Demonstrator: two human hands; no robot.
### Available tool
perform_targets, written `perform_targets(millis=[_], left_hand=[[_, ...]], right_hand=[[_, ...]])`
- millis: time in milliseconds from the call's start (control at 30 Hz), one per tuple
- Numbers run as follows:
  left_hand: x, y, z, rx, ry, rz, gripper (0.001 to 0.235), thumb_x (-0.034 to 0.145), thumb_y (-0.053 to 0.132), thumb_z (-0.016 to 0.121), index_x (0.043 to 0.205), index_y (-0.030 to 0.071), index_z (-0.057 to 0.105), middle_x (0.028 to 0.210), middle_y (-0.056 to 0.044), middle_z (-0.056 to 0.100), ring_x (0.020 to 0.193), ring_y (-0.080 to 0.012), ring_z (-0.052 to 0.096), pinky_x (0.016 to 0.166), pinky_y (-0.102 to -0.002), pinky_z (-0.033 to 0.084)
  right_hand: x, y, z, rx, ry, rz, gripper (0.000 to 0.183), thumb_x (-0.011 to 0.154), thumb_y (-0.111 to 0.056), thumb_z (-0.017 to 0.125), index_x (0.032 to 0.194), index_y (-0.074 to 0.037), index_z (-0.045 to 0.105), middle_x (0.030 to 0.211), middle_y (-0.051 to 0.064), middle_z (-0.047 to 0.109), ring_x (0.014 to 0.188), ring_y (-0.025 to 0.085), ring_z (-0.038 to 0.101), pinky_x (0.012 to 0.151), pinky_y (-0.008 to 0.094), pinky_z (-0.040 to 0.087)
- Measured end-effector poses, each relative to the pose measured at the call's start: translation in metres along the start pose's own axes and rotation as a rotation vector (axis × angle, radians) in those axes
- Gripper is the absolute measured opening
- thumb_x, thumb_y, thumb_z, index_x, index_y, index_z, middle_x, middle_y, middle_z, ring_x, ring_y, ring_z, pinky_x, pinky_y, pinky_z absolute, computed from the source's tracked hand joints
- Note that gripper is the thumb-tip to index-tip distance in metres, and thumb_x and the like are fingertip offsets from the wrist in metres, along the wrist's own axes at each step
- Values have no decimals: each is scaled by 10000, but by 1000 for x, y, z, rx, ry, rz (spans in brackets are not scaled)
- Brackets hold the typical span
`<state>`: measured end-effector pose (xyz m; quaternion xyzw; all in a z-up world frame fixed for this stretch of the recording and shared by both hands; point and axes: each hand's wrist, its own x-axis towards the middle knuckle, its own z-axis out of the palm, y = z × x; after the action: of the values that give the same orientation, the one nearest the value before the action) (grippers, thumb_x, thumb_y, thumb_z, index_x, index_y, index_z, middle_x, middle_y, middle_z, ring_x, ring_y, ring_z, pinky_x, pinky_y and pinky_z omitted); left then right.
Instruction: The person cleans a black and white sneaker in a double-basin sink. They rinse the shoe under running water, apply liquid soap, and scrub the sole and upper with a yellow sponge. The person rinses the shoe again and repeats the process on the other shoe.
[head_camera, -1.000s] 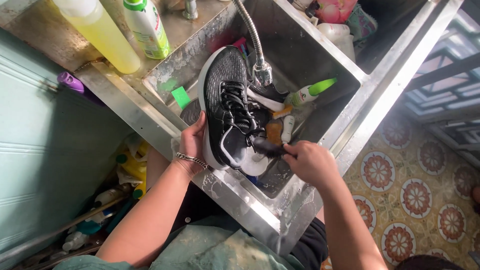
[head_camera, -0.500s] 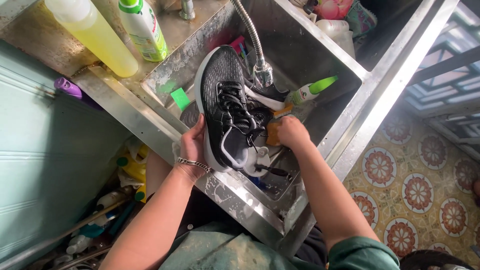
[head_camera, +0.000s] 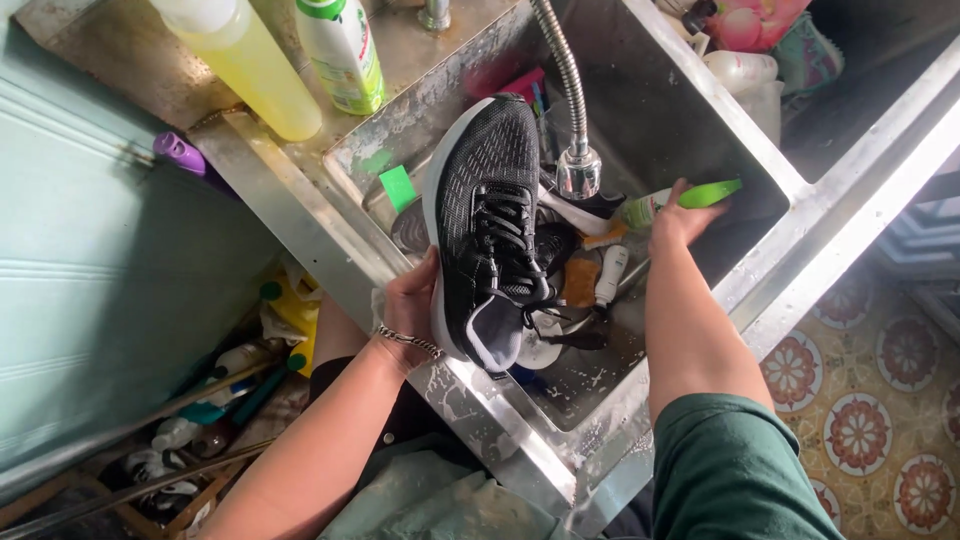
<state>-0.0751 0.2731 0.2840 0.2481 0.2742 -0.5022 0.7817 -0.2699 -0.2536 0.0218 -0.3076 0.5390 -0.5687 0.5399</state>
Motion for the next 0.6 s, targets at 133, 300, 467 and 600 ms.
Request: perform_targets(millis=[133,300,467,600], left_hand=[[13,-2,-21,-17,-12,67,521,1098,356,830,1520,54,869,1431,-286,884,1346,-519,849,1206,-662,680],[-5,11,0,65,10,130,525,1014,287,899,1400,-68,874,1266,-218,915,1095,-398,880,1062,-541,747],[6,3,-3,248,-94,233,493,1038,332,877,1427,28,866,1367,-200,899,1259,-350,850,1159,-495,682],[11,-4,-5,347,-2,352,373,1022,287,982,1335,96,914,1266,-102,896,1207,-252,830,1166,-450,652]], right_hand=[[-71,-65,13,-454,121,-286,893,1272,-535,931,1863,-313,299,1671,160,712,1595,346,757,1246,584,828],[-207,-223,9,-178,-82,-446,720,948,-870,843,1315,-256,919,856,73,908,682,149,838,642,356,712],[-366,-324,-57,-417,-785,-642,725,1238,-732,652,1202,-33,840,1429,173,832,1187,284,792,1067,473,588],[-475,-355,-78,-647,-1064,-186,511,1012,-560,925,1280,-126,955,860,82,976,645,120,789,672,249,565]])
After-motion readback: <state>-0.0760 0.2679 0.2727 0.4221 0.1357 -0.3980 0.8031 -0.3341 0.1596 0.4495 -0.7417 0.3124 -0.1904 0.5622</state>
